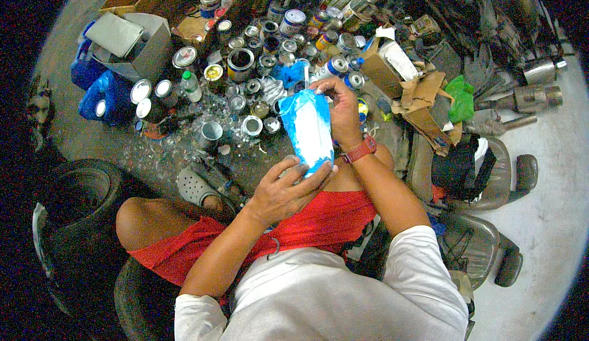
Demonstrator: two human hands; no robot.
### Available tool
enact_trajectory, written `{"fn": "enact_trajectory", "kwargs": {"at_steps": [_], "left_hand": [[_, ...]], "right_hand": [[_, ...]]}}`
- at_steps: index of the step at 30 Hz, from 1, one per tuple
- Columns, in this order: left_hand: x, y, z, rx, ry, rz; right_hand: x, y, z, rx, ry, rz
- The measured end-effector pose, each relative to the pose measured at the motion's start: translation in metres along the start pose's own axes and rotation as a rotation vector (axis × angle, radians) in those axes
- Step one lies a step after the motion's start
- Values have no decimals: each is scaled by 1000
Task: The person sits on the floor surrounded by paint cans and pours a liquid from a blue bottle into a small white container. They then use a stick to stir the contents of the container and later handle a blue plastic bag.
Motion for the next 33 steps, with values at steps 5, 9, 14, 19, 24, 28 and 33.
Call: {"fn": "enact_trajectory", "kwargs": {"at_steps": [5,9,14,19,24,28,33], "left_hand": [[0,0,1,-1,10,0],[1,-1,-1,-20,33,15],[0,-1,-1,-10,37,27],[-1,1,-1,3,10,3],[-1,1,0,0,-7,6],[-2,1,0,1,-11,-1],[0,0,0,8,39,9]], "right_hand": [[-1,-1,0,-3,0,-4],[-1,1,-2,-16,1,2],[-3,3,-4,-23,-3,0],[-3,3,-3,-14,-10,0],[-4,5,-4,-6,-9,-8],[-4,5,-4,6,-6,-2],[-5,7,-4,6,-7,-1]]}}
Point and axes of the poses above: each hand's wrist, its own x-axis towards the middle knuckle, its own z-axis out of the palm, y = z × x, the point moved 1 cm from there along x, towards the middle knuckle, and after that the axes turned 14 degrees about -y, right-handed, at the moved point
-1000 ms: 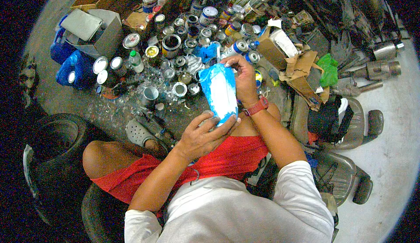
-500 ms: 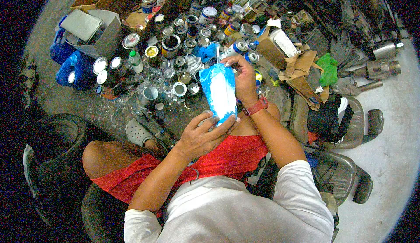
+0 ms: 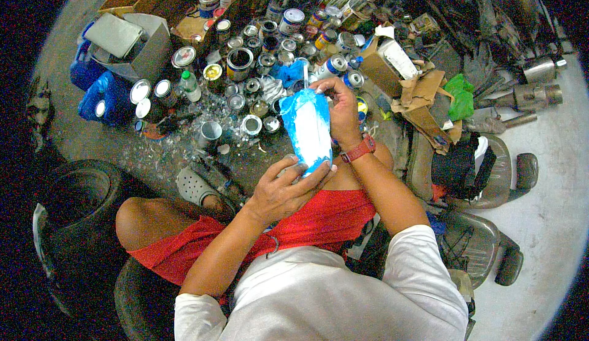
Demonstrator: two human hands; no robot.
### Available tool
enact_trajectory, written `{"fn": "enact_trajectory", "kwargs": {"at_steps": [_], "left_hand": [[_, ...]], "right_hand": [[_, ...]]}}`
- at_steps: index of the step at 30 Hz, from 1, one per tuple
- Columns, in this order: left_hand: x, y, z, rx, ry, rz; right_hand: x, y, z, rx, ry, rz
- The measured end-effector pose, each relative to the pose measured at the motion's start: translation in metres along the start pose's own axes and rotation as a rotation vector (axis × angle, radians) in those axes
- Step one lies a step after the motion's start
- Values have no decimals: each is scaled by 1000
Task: The person sits on the floor surrounded by paint cans and pours a liquid from a blue bottle into a small white container. They then use a stick to stir the contents of the container and later handle a blue plastic bag.
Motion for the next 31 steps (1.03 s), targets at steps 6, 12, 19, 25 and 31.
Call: {"fn": "enact_trajectory", "kwargs": {"at_steps": [6,12,19,25,31], "left_hand": [[0,-1,-3,-18,5,5],[-1,-1,-4,-45,2,7],[2,-2,-6,-23,2,11],[6,-23,-19,-335,68,-301],[-29,-116,6,-918,199,-727]], "right_hand": [[-2,4,0,-39,10,2],[-3,6,1,1,27,21],[-2,3,2,-9,20,30],[0,23,0,-88,-96,183],[-2,74,14,118,-339,702]]}}
Point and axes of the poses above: each hand's wrist, its own x-axis towards the middle knuckle, its own z-axis out of the palm, y = z × x, the point moved 1 cm from there along x, towards the middle knuckle, and after that the axes turned 14 degrees about -y, right-handed, at the moved point
